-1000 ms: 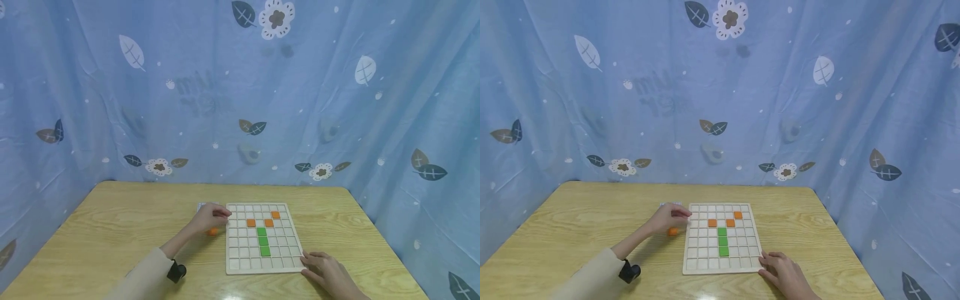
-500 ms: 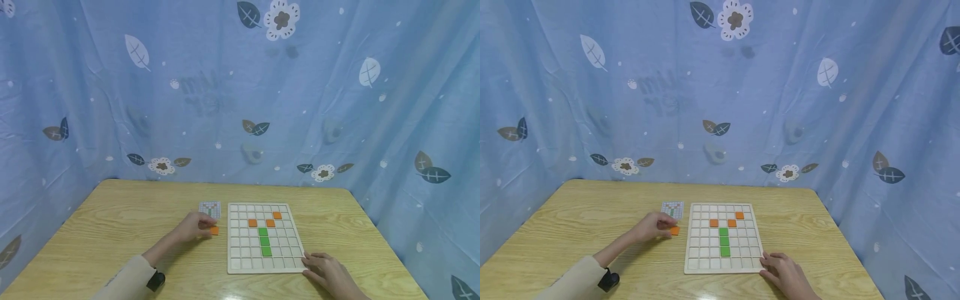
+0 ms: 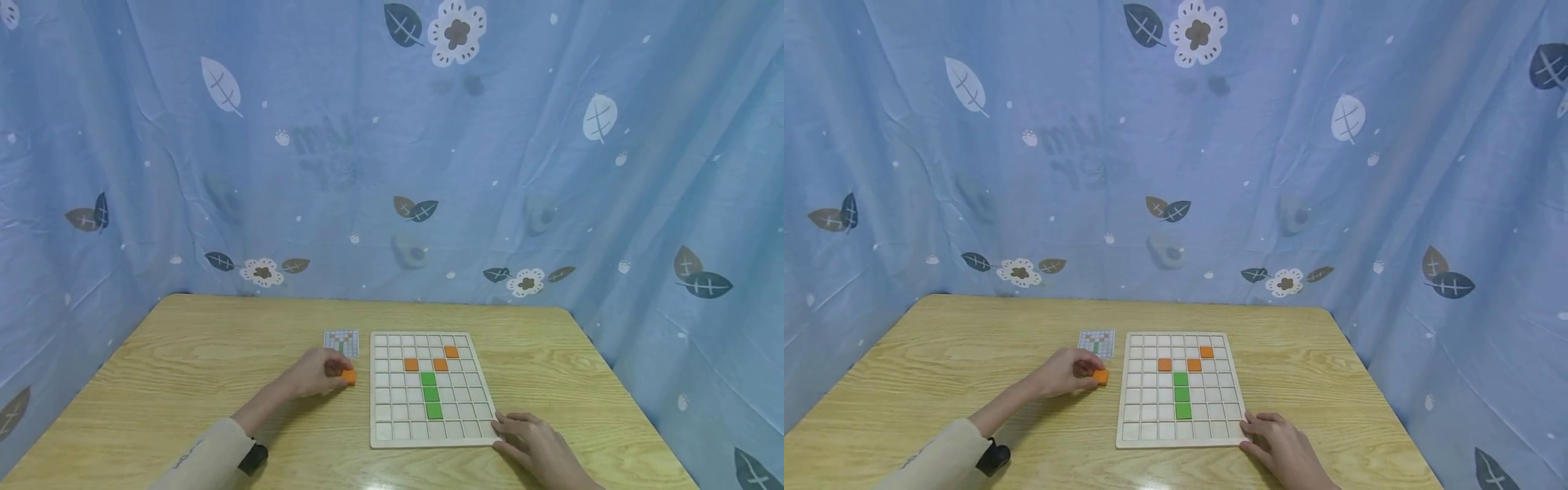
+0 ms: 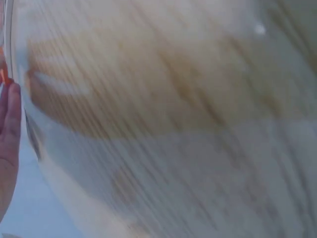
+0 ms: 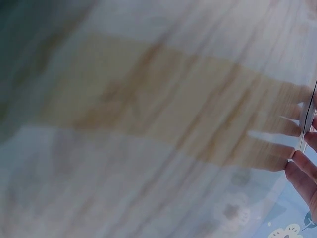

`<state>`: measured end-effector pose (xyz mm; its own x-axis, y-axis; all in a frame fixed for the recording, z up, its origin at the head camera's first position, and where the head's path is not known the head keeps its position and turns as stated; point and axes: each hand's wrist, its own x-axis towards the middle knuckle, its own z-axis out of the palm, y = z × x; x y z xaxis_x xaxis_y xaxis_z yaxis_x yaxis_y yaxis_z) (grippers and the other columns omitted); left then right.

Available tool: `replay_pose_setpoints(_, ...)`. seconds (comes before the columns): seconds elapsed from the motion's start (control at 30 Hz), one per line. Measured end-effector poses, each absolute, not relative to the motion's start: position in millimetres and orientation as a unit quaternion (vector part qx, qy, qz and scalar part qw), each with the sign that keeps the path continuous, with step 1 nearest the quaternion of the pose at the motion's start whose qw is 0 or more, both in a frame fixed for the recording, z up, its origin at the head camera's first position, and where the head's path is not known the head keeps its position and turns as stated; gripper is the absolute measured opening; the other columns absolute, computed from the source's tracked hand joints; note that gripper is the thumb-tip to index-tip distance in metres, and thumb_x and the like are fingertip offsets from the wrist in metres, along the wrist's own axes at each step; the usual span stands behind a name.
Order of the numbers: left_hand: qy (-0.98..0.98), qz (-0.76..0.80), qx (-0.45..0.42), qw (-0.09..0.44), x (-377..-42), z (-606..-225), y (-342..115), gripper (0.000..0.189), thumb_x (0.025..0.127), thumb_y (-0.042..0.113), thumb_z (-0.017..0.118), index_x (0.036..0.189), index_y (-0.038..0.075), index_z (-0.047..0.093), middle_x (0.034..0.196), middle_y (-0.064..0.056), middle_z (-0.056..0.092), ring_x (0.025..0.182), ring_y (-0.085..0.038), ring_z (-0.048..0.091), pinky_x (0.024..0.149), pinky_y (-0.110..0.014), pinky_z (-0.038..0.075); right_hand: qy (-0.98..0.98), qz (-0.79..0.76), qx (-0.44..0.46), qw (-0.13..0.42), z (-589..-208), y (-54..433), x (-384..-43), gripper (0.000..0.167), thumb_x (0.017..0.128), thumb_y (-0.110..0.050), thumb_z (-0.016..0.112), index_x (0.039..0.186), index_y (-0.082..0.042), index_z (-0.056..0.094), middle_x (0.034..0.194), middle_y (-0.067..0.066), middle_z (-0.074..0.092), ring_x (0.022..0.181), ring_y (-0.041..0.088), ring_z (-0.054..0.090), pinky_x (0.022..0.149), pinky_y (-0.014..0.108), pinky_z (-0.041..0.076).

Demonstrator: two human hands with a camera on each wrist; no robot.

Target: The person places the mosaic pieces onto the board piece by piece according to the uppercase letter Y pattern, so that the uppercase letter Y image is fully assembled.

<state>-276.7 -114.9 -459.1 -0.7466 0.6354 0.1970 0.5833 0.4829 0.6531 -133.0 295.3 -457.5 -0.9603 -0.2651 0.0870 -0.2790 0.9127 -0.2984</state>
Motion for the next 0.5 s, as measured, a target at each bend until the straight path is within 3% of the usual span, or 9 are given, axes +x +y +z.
replay_pose_setpoints(0.5, 0.831, 0.423, 0.361, 0.017, -280.1, -445.5, -103.8, 0.023, 0.084, 0.019, 0.075, 0.105, 0.008, 0.074, 0.097, -0.003, 0.071, 0.084, -0.011, 0.066, 0.074, -0.022, 0.055, -0.975, 0.177, 0.134, 0.023, -458.2, 295.0, -133.9, 0.045, 0.083, -0.042, 0.07, 0.111, -0.007, 0.072, 0.117, 0.009, 0.067, 0.105, 0.032, 0.062, 0.077, 0.046, 0.054)
